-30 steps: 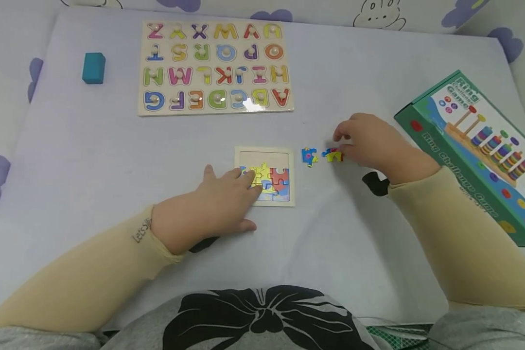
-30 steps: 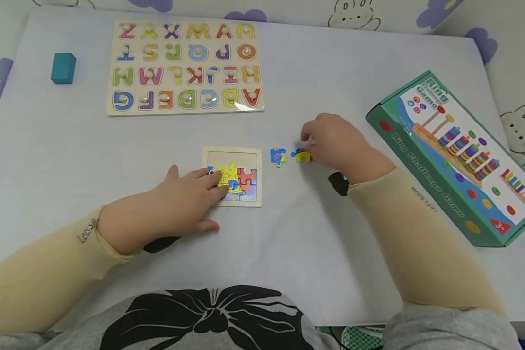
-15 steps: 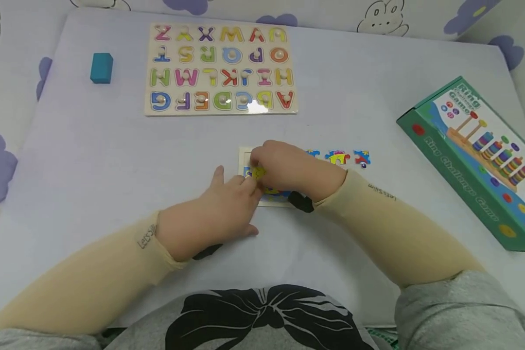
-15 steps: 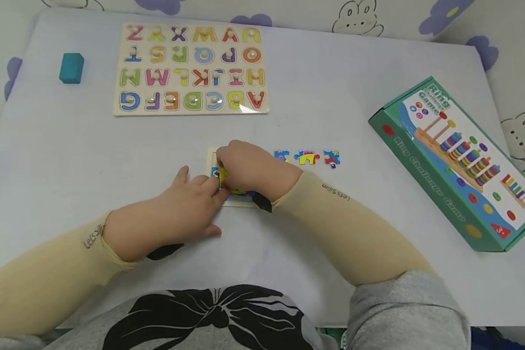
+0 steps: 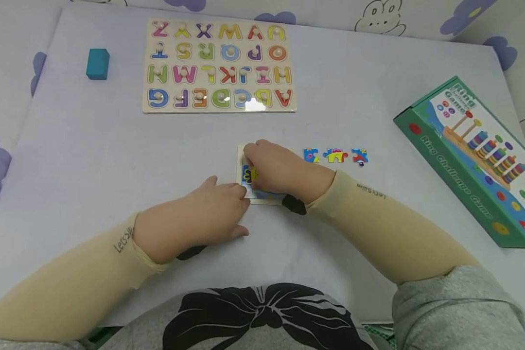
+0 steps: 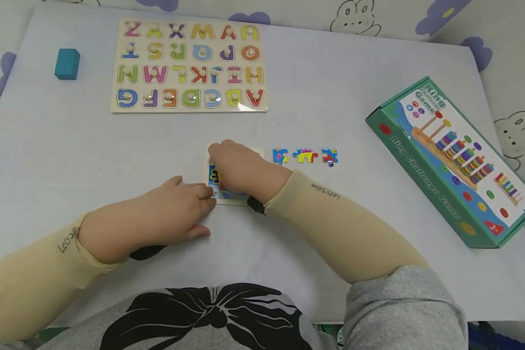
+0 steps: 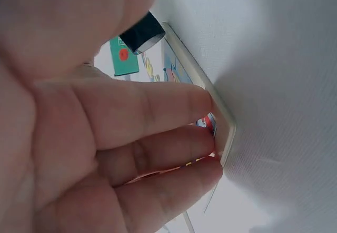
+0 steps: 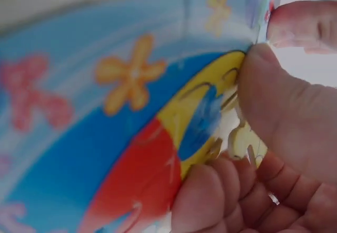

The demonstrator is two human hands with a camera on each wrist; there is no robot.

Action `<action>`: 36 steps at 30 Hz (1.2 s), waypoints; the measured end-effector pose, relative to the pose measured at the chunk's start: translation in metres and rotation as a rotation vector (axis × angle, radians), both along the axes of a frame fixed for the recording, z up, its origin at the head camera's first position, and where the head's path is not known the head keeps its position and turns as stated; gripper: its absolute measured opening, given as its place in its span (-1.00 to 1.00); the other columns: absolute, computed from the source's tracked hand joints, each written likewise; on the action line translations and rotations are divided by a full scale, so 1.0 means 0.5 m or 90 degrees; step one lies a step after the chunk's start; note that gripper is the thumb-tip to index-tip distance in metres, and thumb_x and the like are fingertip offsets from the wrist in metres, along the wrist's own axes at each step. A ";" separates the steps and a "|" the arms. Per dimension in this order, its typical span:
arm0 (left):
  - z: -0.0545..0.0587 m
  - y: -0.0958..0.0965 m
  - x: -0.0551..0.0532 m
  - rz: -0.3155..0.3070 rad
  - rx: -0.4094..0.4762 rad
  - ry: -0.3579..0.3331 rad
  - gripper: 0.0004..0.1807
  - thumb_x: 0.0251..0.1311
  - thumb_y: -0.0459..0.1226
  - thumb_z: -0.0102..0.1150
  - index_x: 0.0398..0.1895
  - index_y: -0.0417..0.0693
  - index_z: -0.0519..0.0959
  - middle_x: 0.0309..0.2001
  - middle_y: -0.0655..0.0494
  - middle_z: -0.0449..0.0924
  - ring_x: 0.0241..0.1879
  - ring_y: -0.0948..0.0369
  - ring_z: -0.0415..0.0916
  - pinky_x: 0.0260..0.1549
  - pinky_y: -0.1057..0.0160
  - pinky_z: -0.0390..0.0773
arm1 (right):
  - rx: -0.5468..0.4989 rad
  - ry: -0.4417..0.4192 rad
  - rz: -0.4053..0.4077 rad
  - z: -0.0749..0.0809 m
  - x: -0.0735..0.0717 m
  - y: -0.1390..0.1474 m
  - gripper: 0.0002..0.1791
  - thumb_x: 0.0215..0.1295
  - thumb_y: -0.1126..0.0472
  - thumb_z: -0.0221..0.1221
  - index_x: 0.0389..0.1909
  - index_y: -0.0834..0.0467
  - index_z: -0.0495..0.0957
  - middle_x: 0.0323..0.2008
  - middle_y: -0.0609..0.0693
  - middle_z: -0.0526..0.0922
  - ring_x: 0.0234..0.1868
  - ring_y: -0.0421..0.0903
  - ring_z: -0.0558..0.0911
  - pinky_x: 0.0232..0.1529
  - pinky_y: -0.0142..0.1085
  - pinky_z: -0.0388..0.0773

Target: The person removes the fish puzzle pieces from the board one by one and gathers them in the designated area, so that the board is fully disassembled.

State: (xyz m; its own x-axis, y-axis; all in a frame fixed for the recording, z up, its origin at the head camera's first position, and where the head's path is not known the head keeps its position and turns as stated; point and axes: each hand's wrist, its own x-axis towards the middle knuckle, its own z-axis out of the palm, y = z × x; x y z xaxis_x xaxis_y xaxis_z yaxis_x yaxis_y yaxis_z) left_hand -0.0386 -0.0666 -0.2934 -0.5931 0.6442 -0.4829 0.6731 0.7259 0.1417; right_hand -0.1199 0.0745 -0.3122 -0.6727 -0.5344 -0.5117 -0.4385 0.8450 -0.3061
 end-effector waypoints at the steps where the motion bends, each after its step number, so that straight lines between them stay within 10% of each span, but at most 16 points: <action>1: -0.001 0.001 -0.001 -0.001 -0.002 -0.001 -0.35 0.26 0.15 0.10 0.14 -0.21 0.53 0.07 -0.05 0.54 0.17 0.05 0.45 0.16 -0.23 0.37 | -0.009 0.000 -0.004 -0.002 -0.001 0.002 -0.70 0.17 0.21 0.32 -0.17 0.15 0.43 -0.24 0.02 0.51 -0.17 -0.05 0.47 -0.07 -0.24 0.47; 10: -0.001 0.011 -0.008 0.005 -0.015 -0.022 -0.37 0.23 0.16 0.14 0.07 -0.18 0.58 -0.03 -0.02 0.57 0.03 0.08 0.52 0.17 -0.24 0.36 | -0.172 -0.071 -0.148 0.012 -0.011 0.061 -0.87 0.26 0.22 0.25 -0.28 0.08 0.47 -0.34 0.01 0.50 -0.21 -0.06 0.47 -0.18 -0.27 0.43; 18: -0.001 0.021 -0.009 0.013 -0.018 -0.023 -0.42 0.20 0.16 0.16 -0.03 -0.16 0.64 -0.09 -0.01 0.60 -0.02 0.10 0.52 0.20 -0.22 0.35 | -0.115 -0.103 -0.278 0.034 -0.019 0.179 -0.83 0.29 0.27 0.19 -0.11 0.13 0.58 -0.37 0.06 0.53 -0.36 -0.05 0.57 -0.33 -0.30 0.47; 36: -0.006 0.023 -0.007 0.013 -0.025 -0.004 -0.42 0.18 0.16 0.17 -0.04 -0.15 0.65 -0.09 -0.02 0.61 -0.02 0.09 0.53 0.20 -0.24 0.34 | -0.053 -0.043 -0.315 -0.003 0.023 0.231 -0.84 0.23 0.21 0.26 -0.24 0.17 0.53 -0.34 0.06 0.61 -0.39 -0.07 0.53 -0.41 -0.33 0.46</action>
